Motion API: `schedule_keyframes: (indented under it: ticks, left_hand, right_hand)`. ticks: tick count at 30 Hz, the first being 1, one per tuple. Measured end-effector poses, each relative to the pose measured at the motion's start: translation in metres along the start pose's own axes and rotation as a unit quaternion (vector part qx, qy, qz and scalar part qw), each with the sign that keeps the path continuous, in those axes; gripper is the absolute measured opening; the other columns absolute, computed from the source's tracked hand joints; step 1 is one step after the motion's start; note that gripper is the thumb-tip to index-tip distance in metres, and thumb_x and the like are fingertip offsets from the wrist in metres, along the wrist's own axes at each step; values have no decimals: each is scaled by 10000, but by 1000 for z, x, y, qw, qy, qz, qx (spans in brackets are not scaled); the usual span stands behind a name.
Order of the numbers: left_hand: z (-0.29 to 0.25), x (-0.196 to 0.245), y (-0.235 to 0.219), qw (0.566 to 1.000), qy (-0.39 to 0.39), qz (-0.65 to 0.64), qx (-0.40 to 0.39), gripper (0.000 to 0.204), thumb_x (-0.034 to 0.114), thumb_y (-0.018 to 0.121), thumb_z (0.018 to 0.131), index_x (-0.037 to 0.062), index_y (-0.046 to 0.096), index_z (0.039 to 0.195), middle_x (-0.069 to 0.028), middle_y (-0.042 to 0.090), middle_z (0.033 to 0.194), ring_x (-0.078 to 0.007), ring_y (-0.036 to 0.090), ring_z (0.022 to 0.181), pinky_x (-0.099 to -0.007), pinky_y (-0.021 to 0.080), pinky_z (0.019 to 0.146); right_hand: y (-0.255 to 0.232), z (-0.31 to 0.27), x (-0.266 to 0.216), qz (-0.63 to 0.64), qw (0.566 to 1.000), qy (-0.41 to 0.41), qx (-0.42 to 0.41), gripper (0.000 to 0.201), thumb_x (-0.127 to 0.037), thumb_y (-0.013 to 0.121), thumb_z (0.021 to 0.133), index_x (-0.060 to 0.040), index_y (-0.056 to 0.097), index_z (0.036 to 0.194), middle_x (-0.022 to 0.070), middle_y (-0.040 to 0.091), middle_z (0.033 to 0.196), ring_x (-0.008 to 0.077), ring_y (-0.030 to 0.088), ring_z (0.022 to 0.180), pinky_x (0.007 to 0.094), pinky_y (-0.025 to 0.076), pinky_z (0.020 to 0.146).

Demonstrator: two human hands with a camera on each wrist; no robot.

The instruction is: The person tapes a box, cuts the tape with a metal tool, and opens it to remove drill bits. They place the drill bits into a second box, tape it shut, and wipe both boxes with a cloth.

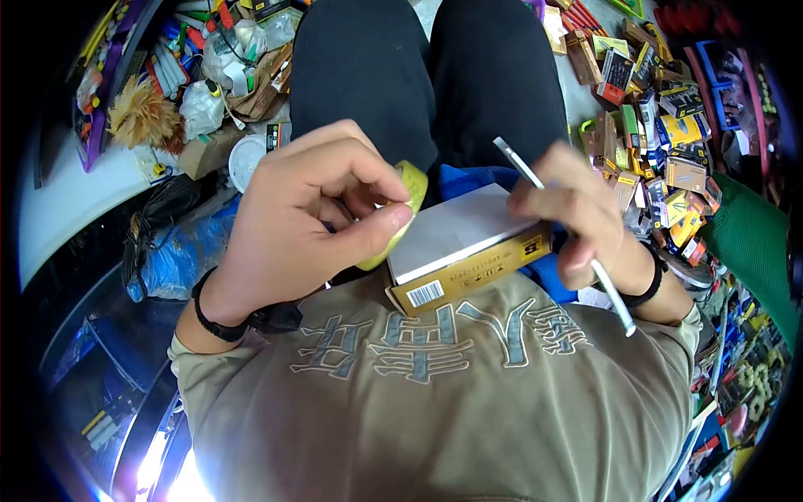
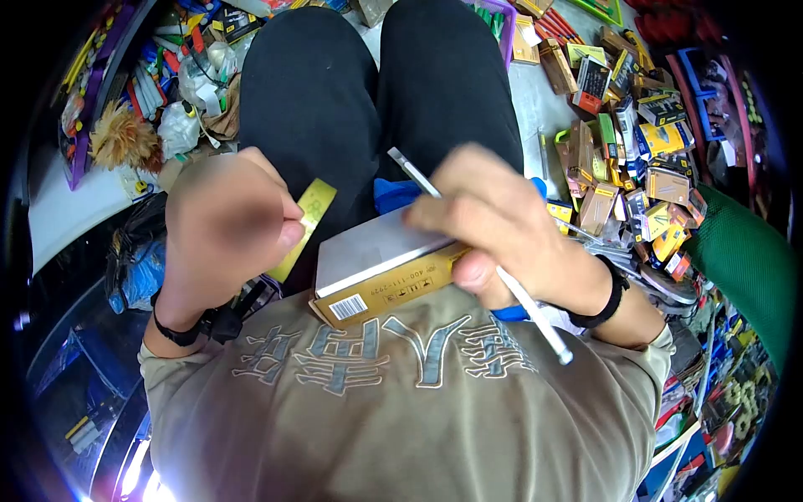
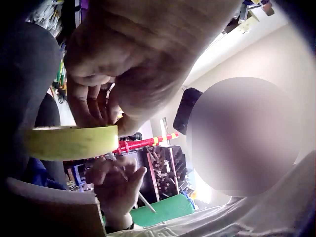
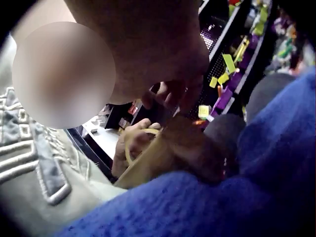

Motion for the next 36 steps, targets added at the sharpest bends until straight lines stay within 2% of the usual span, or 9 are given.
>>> schedule_keyframes:
  ticks: [3, 5, 8, 14, 21, 25, 27, 35, 36]
  left_hand:
    - [6, 25, 0, 995, 57, -81, 10, 147, -7, 789, 810, -28, 688, 915, -122, 659, 873, -211, 649, 761, -319, 514, 680]
    - [13, 27, 11, 950, -29, -305, 60, 166, -36, 733, 905, -58, 640, 1040, -119, 645, 976, -171, 676, 797, -287, 585, 696]
    - [30, 41, 34, 939, -40, -341, 12, 144, -9, 640, 1004, -65, 594, 1128, -129, 664, 1040, -193, 750, 885, -302, 682, 634]
    - [28, 31, 65, 925, -124, -357, -30, 191, 114, 708, 998, -43, 651, 1092, -87, 705, 983, -139, 745, 794, -245, 632, 607]
    - [13, -13, 94, 910, -240, -289, -176, 160, 132, 738, 985, -25, 710, 993, -32, 713, 828, -35, 582, 565, -178, 427, 495]
    - [11, -22, 102, 917, -246, -236, -207, 183, 157, 724, 1000, -25, 711, 983, -27, 704, 810, -26, 546, 545, -188, 390, 479]
    - [9, -24, 102, 918, -259, -206, -217, 209, 176, 704, 1014, -32, 706, 994, -15, 682, 778, -24, 533, 532, -201, 363, 467]
    - [-10, -51, 111, 901, -311, -180, -245, 213, 184, 688, 1028, -27, 690, 1001, 3, 630, 700, -26, 518, 506, -211, 365, 450]
    - [-11, -51, 111, 900, -311, -172, -252, 211, 184, 686, 1030, -25, 688, 1006, 4, 625, 688, -28, 516, 504, -214, 369, 448]
  right_hand:
    - [-34, 10, -18, -167, 984, -32, 56, 493, -401, 460, 1088, 0, 735, 1170, 239, 572, 1181, 347, 624, 1032, 442, 497, 934]
    - [-37, 6, -31, -145, 985, -53, 75, 343, -217, 515, 1077, 42, 719, 1172, 251, 619, 1215, 337, 685, 994, 444, 556, 935]
    - [-25, 3, -50, -80, 988, -132, 25, 303, -166, 580, 1061, 100, 693, 1152, 235, 702, 1148, 318, 745, 889, 358, 623, 695]
    - [-3, -23, -39, 39, 999, -4, -3, 331, -213, 898, 833, 2, 762, 1046, 131, 747, 914, 256, 723, 672, 348, 543, 565]
    - [10, -48, -50, 236, 914, 293, -151, 184, -175, 741, 999, -3, 779, 1054, 79, 755, 767, 114, 664, 600, 300, 480, 548]
    - [18, -58, -47, 311, 894, 312, -82, 226, -190, 649, 1065, 1, 761, 1107, 56, 788, 853, 58, 648, 712, 277, 494, 639]
    - [27, -78, -39, 411, 810, 416, -40, 288, -227, 585, 1104, 12, 745, 1127, 52, 801, 923, 59, 656, 825, 268, 511, 748]
    - [47, -98, -47, 511, 711, 474, -91, 408, -287, 479, 1146, 49, 710, 1136, 105, 796, 978, 122, 694, 985, 297, 522, 934]
    - [47, -94, -49, 502, 727, 457, -104, 413, -261, 485, 1139, 109, 668, 1169, 204, 770, 997, 278, 745, 998, 363, 562, 922]
Point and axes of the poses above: each hand's wrist, its own z-axis towards the middle knuckle, its own y-axis out of the palm, x = y × z, the point moved 9 cm from there along z, towards the middle knuckle
